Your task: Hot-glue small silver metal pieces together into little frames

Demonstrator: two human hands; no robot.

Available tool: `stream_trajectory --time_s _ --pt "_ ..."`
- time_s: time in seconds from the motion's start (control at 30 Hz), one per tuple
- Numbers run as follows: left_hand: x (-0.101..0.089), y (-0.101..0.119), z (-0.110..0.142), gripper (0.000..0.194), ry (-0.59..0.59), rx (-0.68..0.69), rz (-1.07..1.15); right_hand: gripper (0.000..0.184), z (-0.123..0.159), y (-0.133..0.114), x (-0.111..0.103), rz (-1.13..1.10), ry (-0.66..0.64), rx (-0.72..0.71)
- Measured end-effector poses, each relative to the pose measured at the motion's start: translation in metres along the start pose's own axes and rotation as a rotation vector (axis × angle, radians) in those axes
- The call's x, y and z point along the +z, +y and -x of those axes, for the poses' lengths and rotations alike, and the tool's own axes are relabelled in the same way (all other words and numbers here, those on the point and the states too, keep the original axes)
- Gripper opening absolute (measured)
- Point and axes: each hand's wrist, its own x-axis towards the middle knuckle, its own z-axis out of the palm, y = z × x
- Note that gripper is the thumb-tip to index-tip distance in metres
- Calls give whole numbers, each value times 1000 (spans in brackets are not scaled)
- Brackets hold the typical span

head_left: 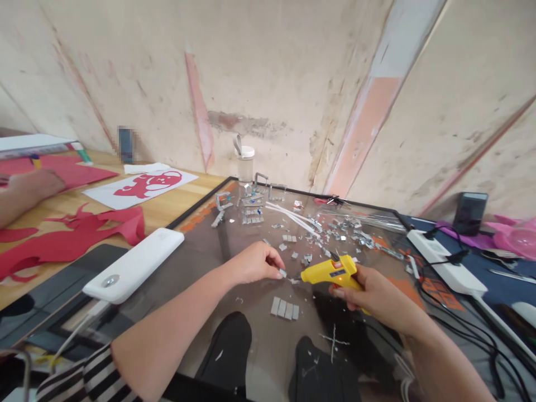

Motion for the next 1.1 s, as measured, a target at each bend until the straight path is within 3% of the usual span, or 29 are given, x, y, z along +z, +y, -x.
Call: stream_trajectory --time_s 0.33,0.73,1.1 --pt "15 12 1 20 68 28 -200 20 -2 2 2 104 -40 41" --pt "23 9 1 14 163 121 -385 21 -4 0 7 123 -28 70" --pt "28 11 4 22 164 217 -510 20 -1 -4 6 130 -27 69"
